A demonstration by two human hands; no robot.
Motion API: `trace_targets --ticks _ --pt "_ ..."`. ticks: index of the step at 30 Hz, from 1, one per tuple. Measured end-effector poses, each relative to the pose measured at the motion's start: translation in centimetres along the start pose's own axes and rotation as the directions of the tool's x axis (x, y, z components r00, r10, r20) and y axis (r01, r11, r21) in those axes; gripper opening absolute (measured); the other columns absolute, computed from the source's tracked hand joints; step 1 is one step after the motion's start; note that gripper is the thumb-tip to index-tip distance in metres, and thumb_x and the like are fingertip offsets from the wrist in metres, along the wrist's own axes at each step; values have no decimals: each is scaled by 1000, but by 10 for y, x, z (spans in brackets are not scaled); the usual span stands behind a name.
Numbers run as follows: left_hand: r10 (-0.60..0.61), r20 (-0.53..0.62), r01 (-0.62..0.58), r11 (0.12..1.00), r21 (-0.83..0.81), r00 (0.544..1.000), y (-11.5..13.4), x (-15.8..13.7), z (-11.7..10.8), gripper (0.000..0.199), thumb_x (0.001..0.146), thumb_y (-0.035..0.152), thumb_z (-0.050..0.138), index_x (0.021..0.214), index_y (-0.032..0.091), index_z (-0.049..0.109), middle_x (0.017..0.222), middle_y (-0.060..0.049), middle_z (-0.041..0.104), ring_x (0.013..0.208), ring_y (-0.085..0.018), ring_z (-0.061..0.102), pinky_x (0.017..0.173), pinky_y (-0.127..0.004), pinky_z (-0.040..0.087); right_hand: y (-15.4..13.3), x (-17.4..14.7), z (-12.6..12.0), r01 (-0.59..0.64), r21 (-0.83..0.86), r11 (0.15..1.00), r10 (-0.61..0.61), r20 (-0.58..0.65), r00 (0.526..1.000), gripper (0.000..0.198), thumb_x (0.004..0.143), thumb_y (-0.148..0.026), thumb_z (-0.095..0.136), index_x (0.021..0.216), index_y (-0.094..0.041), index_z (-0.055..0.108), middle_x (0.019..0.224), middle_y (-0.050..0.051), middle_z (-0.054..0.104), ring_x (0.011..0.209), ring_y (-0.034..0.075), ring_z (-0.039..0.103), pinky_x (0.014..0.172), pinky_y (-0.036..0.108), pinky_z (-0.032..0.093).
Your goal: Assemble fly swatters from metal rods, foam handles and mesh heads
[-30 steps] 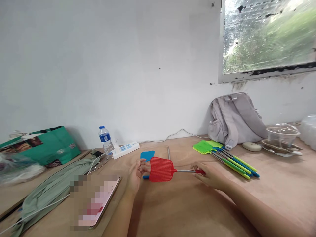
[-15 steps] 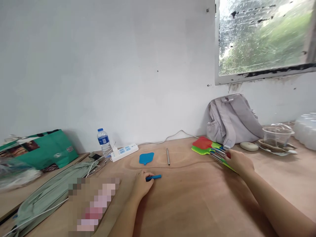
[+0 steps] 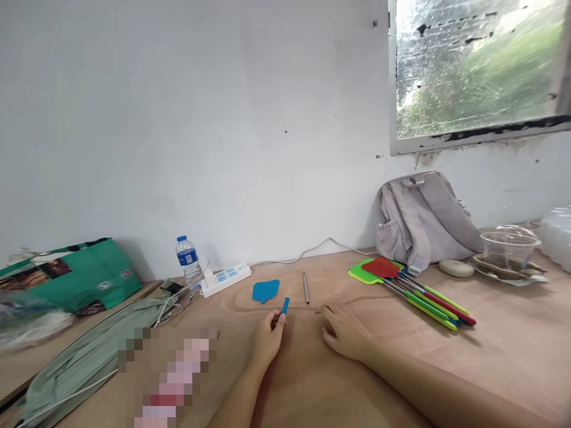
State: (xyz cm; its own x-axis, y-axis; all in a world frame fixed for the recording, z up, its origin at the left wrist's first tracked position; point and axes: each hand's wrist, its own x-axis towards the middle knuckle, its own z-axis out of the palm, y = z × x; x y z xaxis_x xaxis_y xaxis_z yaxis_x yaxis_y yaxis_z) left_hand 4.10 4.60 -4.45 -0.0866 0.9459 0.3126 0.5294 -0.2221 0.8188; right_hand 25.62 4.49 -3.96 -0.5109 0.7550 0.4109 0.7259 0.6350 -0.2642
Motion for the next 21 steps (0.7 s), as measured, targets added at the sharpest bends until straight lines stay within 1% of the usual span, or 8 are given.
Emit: trace_targets --ticks 4,7,9,13,15,18,20,21 --pt "-46 -24 42 989 -144 999 -3 5 2 25 74 43 47 74 18 53 74 -6 66 76 -21 62 72 -30 45 -13 31 17 -110 6 994 109 25 994 45 74 -21 46 119 -19 49 120 11 50 108 24 44 91 35 31" --pt "-83 -10 78 969 -236 997 -4 5 5 26 70 44 53 73 18 52 72 -5 65 75 -20 62 68 -29 46 -13 47 22 -188 3 982 187 37 982 37 77 -26 45 110 -16 55 113 13 54 105 27 46 89 38 31" --pt "-111 2 107 952 -286 994 -3 3 7 25 66 42 57 72 18 50 70 -4 64 71 -18 61 63 -27 46 -9 48 23 -215 13 977 214 28 976 29 77 -25 45 100 -15 59 106 14 58 101 27 48 87 38 32" --pt "-167 37 168 906 -388 985 5 -3 8 24 63 35 59 75 19 46 68 0 61 54 -12 57 49 -23 43 2 32 21 -292 49 955 292 -3 956 19 79 -19 42 85 -16 59 92 13 61 92 26 52 84 39 32" --pt "-183 54 188 880 -436 982 10 -7 9 25 65 34 56 79 19 43 67 2 60 46 -10 53 44 -21 40 9 20 20 -311 100 945 313 -6 950 21 82 -18 38 88 -17 58 89 11 60 86 24 53 78 36 35" --pt "-193 81 207 846 -491 978 17 -12 10 25 67 39 52 81 20 42 56 6 55 39 -8 48 38 -18 34 18 1 21 -320 209 924 327 -1 945 26 81 -13 36 97 -18 56 93 10 59 80 20 55 70 31 39" --pt "-186 103 212 829 -517 977 21 -14 11 26 69 44 49 79 20 42 47 8 49 36 -8 44 35 -17 29 23 -8 21 -331 255 908 346 -12 938 26 80 -12 37 94 -18 58 91 10 58 77 20 55 70 31 39" --pt "-179 118 214 823 -526 977 22 -14 12 28 70 47 48 77 20 42 44 9 45 33 -7 40 34 -17 27 25 -12 21 -340 317 885 360 -6 933 24 80 -14 38 91 -19 60 87 9 58 75 20 55 69 31 39"
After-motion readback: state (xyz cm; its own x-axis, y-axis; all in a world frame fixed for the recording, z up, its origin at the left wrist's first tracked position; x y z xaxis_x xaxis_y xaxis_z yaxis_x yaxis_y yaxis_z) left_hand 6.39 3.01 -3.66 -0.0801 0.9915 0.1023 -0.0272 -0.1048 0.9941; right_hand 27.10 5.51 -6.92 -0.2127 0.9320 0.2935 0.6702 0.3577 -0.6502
